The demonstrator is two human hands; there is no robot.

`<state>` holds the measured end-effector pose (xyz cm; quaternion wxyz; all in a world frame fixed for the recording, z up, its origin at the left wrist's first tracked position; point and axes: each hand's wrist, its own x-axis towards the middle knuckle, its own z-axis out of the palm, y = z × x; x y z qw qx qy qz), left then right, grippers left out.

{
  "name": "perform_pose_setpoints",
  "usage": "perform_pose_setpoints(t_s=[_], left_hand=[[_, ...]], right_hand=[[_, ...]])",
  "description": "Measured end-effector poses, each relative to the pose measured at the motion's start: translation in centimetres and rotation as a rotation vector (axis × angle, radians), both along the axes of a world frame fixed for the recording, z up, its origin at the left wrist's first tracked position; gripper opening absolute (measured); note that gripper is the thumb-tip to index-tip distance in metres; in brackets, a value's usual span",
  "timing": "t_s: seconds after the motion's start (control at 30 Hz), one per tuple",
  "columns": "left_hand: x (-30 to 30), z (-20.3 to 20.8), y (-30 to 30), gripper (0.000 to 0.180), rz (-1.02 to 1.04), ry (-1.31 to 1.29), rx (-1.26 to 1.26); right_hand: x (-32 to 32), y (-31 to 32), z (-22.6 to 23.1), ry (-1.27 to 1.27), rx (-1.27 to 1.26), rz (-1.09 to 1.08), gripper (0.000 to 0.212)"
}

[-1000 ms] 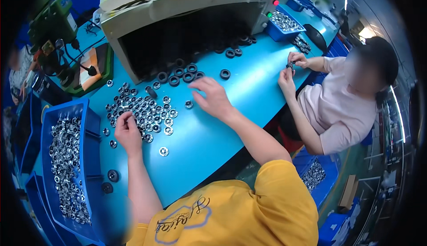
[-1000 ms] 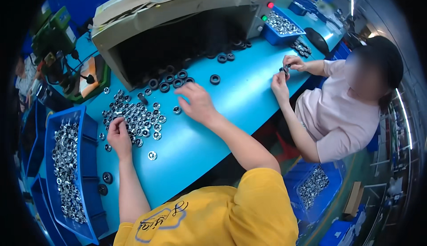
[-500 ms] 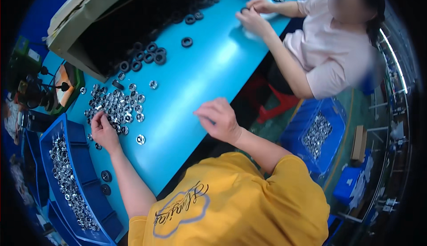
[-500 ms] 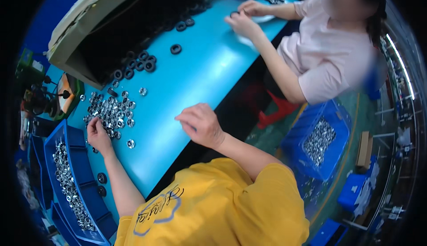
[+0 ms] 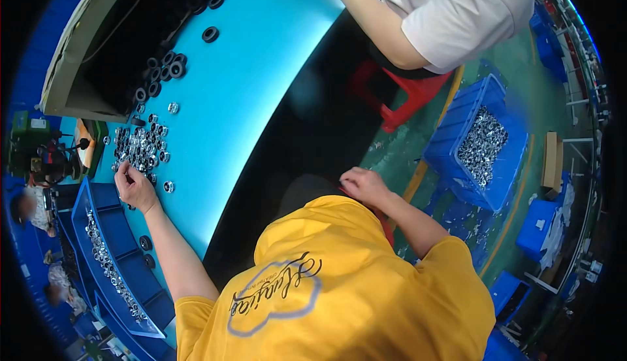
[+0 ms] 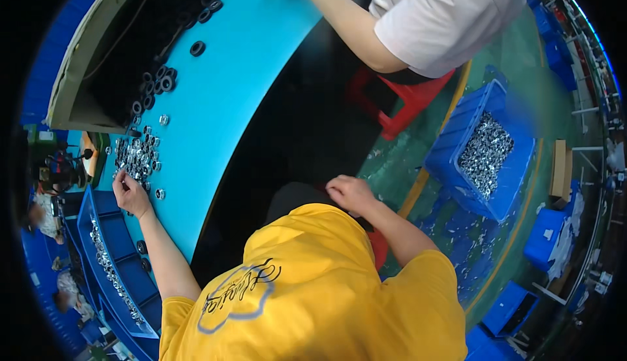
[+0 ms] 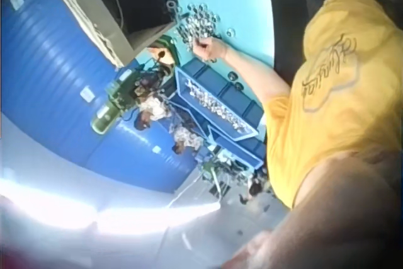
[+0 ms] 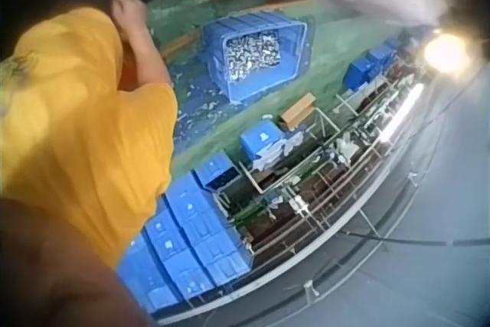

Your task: Assemble small metal rings into black plastic housings at a factory workbench.

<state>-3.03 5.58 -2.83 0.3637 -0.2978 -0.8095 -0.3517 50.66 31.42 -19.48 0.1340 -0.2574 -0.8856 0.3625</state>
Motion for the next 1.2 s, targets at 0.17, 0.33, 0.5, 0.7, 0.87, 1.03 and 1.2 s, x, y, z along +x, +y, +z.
perform_pose_setpoints(t_s=[0.17, 0.33, 0.5, 0.7, 0.87, 1.03, 1.2], left_hand=[[0.7, -0.2, 0.1, 0.011, 0.048, 0.086, -0.190], [0.6, 0.1, 0.2, 0.011, 0.070, 0.083, -0.216], [0.4, 0.2, -0.1, 0.011, 0.084, 0.073, -0.108], [0.5, 1.0, -0.4, 0.011, 0.048, 0.057, 0.130], [5.9, 4.9, 1.3, 0.015, -0.112, 0.054, 0.272], [21.6, 11.2, 8.7, 0.022, -0.921, 0.076, 0.074], [32.5, -0.1, 14.0, 0.025, -1.413, -0.318, -0.364]], right_hand=[[9.3, 0.3, -11.1, -0.432, -0.129, -0.123, 0.020], [13.6, -3.0, -17.4, -0.638, -0.332, -0.094, 0.024], [13.9, -3.8, -19.1, -0.637, -0.461, -0.196, 0.023], [12.3, -2.2, -15.8, -0.626, -0.450, -0.333, 0.023], [10.5, 0.9, -12.7, -0.298, -0.170, -0.545, 0.023], [7.2, 0.8, -1.9, 0.035, -0.296, -0.915, 0.029], [8.5, -0.7, 0.5, -0.127, 0.159, -0.686, 0.040]])
